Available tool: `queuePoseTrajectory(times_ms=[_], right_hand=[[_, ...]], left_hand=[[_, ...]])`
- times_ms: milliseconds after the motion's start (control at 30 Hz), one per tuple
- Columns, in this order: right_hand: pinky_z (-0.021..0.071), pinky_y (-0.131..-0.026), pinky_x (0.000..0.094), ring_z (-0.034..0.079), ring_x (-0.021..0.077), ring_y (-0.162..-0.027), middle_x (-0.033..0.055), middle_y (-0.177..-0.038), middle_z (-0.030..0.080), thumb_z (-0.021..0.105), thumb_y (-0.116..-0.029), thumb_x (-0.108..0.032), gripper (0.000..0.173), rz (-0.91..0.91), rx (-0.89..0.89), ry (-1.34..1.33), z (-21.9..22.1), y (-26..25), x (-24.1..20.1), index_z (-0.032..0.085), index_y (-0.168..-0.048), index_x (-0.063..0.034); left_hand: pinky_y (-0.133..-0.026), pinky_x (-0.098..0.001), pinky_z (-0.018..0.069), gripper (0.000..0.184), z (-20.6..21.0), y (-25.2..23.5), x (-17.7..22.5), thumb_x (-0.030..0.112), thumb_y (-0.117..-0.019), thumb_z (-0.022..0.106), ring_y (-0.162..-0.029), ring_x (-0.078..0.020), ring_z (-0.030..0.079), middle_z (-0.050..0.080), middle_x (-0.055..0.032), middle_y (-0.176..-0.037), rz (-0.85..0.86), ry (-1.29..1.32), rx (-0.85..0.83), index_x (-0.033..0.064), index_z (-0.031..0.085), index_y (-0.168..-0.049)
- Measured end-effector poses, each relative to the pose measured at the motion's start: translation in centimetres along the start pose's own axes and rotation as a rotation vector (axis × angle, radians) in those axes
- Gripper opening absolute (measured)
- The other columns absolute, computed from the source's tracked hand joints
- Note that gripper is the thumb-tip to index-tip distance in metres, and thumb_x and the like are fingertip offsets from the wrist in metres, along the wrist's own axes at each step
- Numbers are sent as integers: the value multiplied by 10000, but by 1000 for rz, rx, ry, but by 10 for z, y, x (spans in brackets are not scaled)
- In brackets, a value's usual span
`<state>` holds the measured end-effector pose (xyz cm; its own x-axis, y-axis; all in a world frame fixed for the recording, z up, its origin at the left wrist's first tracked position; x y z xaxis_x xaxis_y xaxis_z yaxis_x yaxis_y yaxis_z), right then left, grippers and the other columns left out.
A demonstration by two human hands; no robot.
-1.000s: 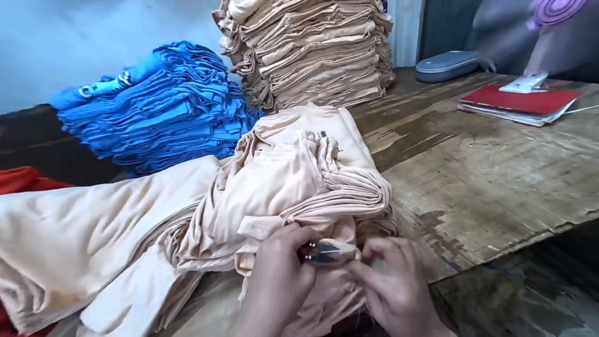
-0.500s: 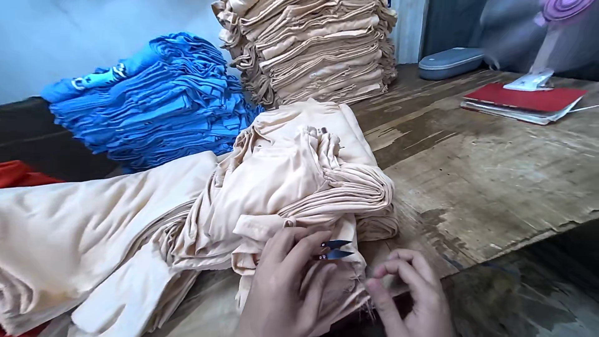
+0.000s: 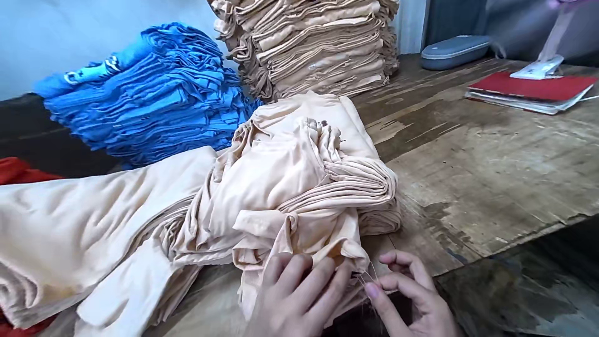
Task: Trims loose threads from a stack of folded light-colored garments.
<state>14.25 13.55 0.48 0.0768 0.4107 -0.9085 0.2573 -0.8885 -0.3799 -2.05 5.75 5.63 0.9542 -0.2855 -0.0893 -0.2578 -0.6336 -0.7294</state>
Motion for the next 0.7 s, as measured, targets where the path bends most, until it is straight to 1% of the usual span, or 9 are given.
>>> queuePoseTrajectory(times_ms=[100, 233, 333, 400, 467, 533, 600, 633, 700], right_hand=[[461, -1004, 323, 537, 146, -1197, 74, -1226, 630, 770, -905, -238, 136, 2, 0, -18, -1, -1, 0, 782, -818, -134], [463, -998, 304, 535, 141, -1199, 78, -1234, 625, 777, -903, -237, 128, -9, 7, -48, -4, -1, 2, 786, -822, -138], [451, -1005, 298, 517, 137, -1221, 74, -1258, 613, 781, -899, -242, 113, -21, -29, -49, -3, 0, 2, 789, -816, -166], [453, -1003, 339, 536, 141, -1188, 59, -1233, 636, 786, -888, -270, 120, -22, -114, 35, -5, -1, 1, 805, -809, -182], [461, -978, 431, 596, 154, -1116, 19, -1174, 691, 790, -873, -359, 162, -9, -181, 202, -9, -2, -1, 821, -823, -208], [495, -946, 493, 624, 199, -1095, 27, -1157, 695, 796, -846, -493, 311, -20, -117, 330, -12, -8, -7, 810, -934, -196], [513, -905, 526, 637, 234, -1099, 58, -1206, 688, 759, -846, -573, 518, -111, -18, 395, -6, -18, -9, 763, -1155, -157], [512, -912, 513, 648, 206, -1097, 27, -1204, 704, 745, -861, -551, 518, -168, 10, 376, 0, -23, -7, 750, -1207, -165], [553, -902, 389, 691, 87, -971, -65, -1016, 754, 775, -897, -350, 241, -249, 37, 182, 10, -27, -1, 778, -1061, -173]], left_hand=[[-817, -376, 402, 183, 0, -2, -1, 201, -1001, 611, -915, -186, 580, 706, 29, -1033, 14, -19, -7, 241, 702, -1154], [-866, -389, 398, 235, -1, -6, 5, 204, -1006, 610, -940, -192, 579, 690, 9, -1072, 23, -43, -3, 244, 684, -1225], [-808, -387, 416, 201, 7, -12, 11, 207, -1010, 605, -895, -205, 588, 710, -7, -1061, 79, -74, 19, 212, 696, -1190], [-800, -386, 405, 179, 6, -15, 9, 207, -1009, 594, -885, -201, 581, 709, 1, -1038, 65, -77, 27, 217, 700, -1153], [-828, -409, 421, 189, 1, -17, 4, 237, -1016, 582, -917, -202, 602, 704, -2, -1043, -33, -22, 16, 241, 691, -1171], [-826, -433, 472, 285, 0, -18, -10, 395, -1020, 594, -930, -203, 626, 685, -22, -1040, -179, 66, 9, 255, 677, -1255], [-786, -448, 521, 519, 8, -16, -27, 552, -932, 666, -884, -196, 624, 653, -34, -997, -285, 100, -21, 216, 652, -1326], [-758, -441, 535, 507, 12, -14, -33, 497, -903, 690, -847, -183, 623, 651, -25, -965, -305, 97, -41, 193, 670, -1308], [-707, -369, 553, 302, 7, -11, -39, 232, -841, 655, -789, -120, 647, 690, 28, -897, -320, 101, -31, 216, 734, -1133]])
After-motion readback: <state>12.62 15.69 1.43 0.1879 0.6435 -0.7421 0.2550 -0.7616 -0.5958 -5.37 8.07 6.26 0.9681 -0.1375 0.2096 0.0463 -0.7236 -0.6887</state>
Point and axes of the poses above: each hand's wrist, its own y-axis away from the middle knuckle, its own z-axis out of the palm, x = y × z, the point moved 7 cm from there along -y, towards the middle knuckle
